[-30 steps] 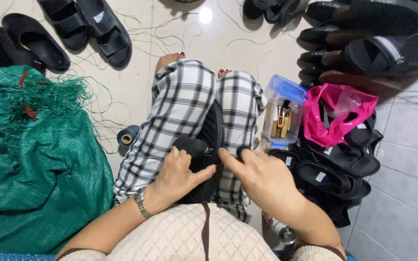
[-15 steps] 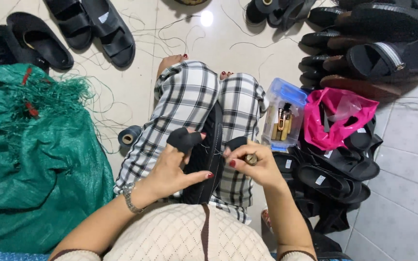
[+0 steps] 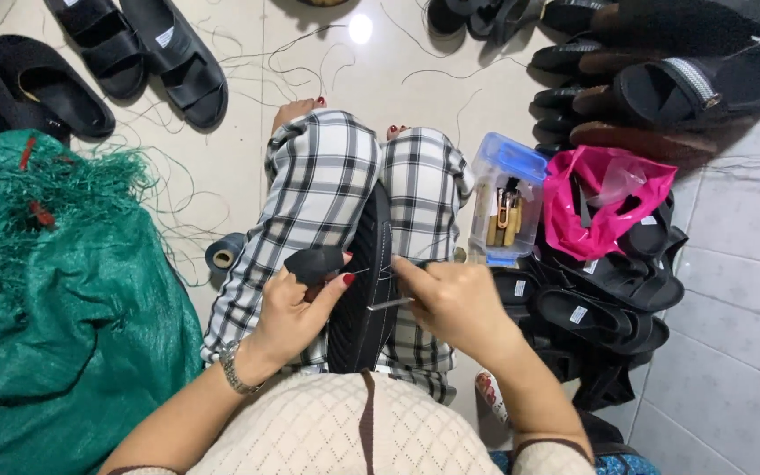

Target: The person is hand-stitching a black sandal using a needle and thread to repair it.

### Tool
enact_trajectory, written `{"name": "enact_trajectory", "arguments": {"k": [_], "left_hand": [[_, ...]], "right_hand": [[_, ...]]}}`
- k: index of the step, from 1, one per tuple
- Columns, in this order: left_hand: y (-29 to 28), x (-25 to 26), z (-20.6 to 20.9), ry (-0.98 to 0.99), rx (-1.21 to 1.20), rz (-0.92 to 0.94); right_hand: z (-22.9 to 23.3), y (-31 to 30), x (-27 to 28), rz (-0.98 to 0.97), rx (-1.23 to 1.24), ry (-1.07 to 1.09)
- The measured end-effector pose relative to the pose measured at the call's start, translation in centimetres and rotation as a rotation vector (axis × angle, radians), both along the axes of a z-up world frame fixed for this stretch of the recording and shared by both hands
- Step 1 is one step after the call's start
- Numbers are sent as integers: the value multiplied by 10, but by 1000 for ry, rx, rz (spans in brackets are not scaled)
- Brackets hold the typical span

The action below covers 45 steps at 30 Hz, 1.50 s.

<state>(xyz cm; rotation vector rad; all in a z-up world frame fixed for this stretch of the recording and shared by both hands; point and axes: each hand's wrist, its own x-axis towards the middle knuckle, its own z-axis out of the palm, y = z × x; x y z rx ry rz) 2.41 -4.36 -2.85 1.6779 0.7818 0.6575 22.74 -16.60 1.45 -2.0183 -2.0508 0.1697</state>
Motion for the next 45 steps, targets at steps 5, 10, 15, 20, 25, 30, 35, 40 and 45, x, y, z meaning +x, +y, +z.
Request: {"name": "enact_trajectory", "arguments": {"k": [5,10,15,20,25,30,35,40,45], "left_hand": [[5,-1,-4,-46,65,-45],[8,-17,-41,132,333,12],[93,-69,7,670,694,58],[49,-18,25,260,156,-86],[50,-15,55,286,-471,-744],[31,5,28,96,-99,-542],[12,-12,-15,346,575,-286],[-14,-51,-18,294,222,-439],[-27,-39,0,335,243,-237]], "right_hand": [[14,2,7,-11,-189,43],[-64,-14,7,-274,441,229],[7,-42,71,-668,565,-85],[-10,-9,17,-352,300,593],[-16,-7,21,-131,-1,1108],[-61,-1,6,-287,113,1940],[-72,8,1,-358,188,1976],[-80,11,-11,-496,288,1771],[-3,42,-14,-589,24,851]]}}
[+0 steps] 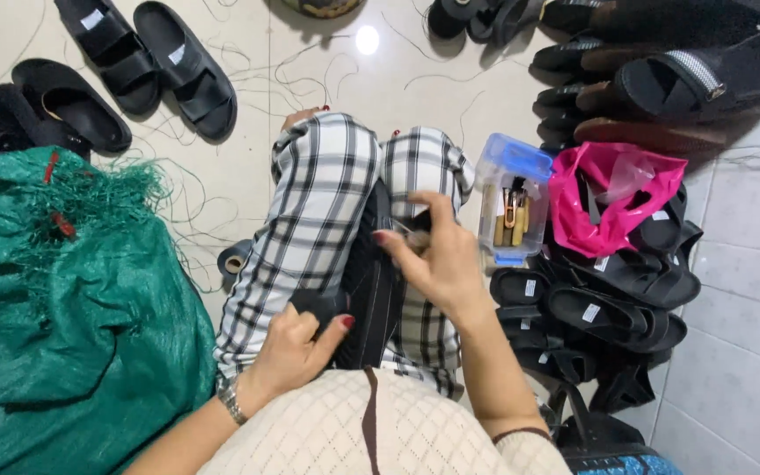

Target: The person is hand-stitching a black sandal using a needle and thread to repair it.

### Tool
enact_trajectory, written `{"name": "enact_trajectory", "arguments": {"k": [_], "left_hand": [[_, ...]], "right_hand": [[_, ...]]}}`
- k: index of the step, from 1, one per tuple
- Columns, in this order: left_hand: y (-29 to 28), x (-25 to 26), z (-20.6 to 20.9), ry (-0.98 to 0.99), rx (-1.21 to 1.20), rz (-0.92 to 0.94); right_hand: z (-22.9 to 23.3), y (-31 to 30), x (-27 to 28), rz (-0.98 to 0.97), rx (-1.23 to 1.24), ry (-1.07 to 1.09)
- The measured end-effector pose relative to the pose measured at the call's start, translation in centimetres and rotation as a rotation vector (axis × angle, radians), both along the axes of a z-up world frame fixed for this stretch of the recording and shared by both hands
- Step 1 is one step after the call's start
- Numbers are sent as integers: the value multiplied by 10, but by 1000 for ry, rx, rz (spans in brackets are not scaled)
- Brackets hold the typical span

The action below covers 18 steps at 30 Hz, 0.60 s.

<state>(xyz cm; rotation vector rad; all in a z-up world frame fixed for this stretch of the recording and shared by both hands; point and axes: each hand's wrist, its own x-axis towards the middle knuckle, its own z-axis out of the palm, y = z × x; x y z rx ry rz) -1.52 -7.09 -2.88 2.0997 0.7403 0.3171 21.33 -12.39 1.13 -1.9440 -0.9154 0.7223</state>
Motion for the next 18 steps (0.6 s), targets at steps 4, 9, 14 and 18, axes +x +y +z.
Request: {"name": "enact_trajectory", "arguments": {"k": [4,9,14,18], "left_hand": [[-35,-7,-62,302,-127,-248],[-3,33,-51,260,75,-206],[-15,12,-70,180,193,-165],[49,-4,1,213,-456,-300]], "right_hand": [[1,13,-9,297,-324,-206],[5,27,-13,117,75,-261],[-9,15,-18,98,71,-298],[2,-30,20,164,-43,37]]}}
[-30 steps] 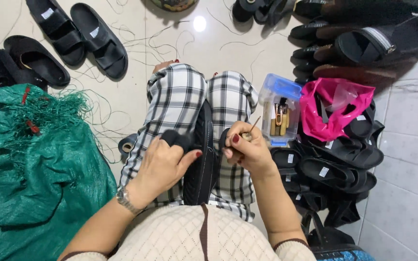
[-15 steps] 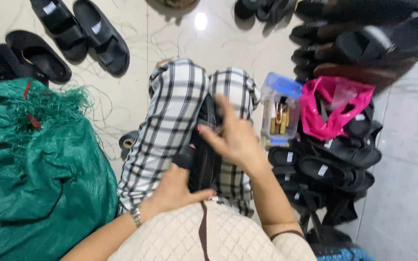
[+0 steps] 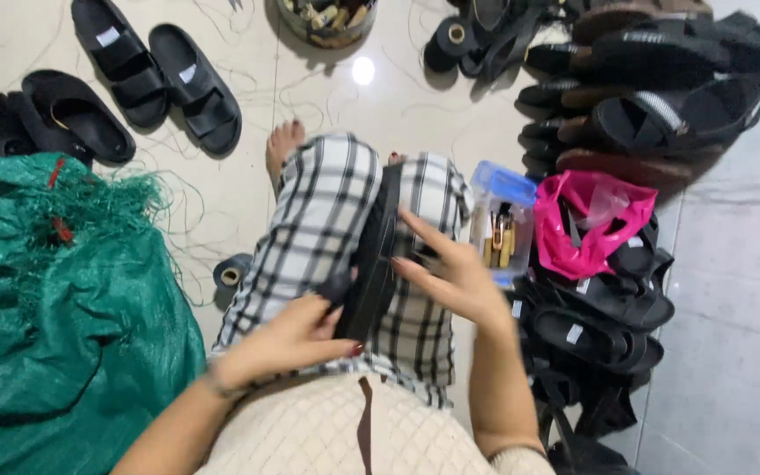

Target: The person is hand-stitching a black sandal using a needle and thread to repair it.

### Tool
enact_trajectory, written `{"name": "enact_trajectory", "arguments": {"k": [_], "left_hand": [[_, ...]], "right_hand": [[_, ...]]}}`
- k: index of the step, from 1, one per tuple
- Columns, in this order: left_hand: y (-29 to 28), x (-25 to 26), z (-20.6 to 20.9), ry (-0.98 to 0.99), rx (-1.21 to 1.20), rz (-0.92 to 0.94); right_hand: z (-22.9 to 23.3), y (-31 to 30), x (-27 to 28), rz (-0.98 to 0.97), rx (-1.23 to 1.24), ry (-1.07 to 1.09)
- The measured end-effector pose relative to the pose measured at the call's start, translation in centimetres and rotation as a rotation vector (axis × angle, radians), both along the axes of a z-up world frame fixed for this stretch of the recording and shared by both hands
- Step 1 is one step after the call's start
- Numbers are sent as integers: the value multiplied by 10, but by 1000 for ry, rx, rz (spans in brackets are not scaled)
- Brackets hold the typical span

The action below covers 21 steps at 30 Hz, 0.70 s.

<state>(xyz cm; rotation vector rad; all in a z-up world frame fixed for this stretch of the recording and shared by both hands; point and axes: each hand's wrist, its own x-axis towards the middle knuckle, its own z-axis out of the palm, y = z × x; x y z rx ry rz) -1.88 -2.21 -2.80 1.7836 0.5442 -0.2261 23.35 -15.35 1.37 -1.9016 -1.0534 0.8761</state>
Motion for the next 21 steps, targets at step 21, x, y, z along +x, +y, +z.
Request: {"name": "enact_trajectory", "arguments": {"k": [21], "left_hand": [[67,89,6,-367,705,-187]], "right_hand": [[24,0,26,507,-73,-629]]}}
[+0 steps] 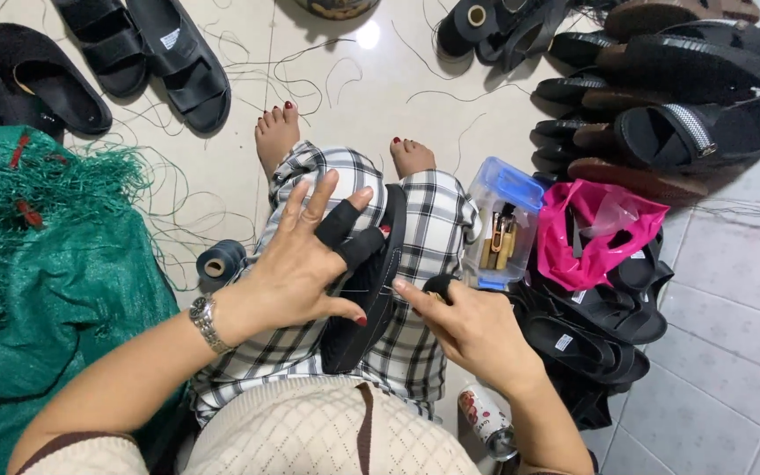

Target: The person is hand-stitching a black sandal using a needle and thread to repair it.

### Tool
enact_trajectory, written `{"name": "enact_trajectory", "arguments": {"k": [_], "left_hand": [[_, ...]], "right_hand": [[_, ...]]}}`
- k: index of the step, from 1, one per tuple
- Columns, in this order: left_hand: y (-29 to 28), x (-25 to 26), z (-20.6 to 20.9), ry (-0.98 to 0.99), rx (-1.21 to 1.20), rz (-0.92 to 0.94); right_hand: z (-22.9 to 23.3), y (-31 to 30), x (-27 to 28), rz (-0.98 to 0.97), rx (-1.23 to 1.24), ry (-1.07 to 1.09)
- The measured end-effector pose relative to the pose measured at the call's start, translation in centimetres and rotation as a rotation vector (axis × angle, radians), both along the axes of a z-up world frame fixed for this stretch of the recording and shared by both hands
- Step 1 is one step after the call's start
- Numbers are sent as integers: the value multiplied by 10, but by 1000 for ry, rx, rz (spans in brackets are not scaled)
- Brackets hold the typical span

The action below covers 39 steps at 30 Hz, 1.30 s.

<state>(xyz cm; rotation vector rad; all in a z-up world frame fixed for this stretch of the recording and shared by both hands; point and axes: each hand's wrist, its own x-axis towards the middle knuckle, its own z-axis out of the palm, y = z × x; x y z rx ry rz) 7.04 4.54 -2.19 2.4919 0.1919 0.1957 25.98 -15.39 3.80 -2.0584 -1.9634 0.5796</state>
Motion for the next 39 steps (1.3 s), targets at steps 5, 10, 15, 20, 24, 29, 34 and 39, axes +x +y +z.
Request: {"name": "enact_trajectory", "arguments": {"k": [5,10,15,20,24,29,34,39], "left_hand": [[-2,1,-1,-28,18,15],[-5,5,-2,-90,43,4],[2,8,-6,-131,35,-14],[3,9,-12,-174,56,-8],[-3,1,-16,-178,71,17],[-32,-31,3,-273,47,201],[-42,-67,22,-74,-1688,274],[-55,-40,23,-94,-1317,453]], "right_hand": [[9,3,-2,23,-26,-16],[24,5,-8,59,-210,-106],[19,14,-9,28,-226,24],[16,26,-11,15,-159,82],[15,29,-18,-33,36,92],[16,6,-37,-96,118,-93],[14,8,-47,-86,105,-81],[-2,10,-35,-19,219,-179]]}}
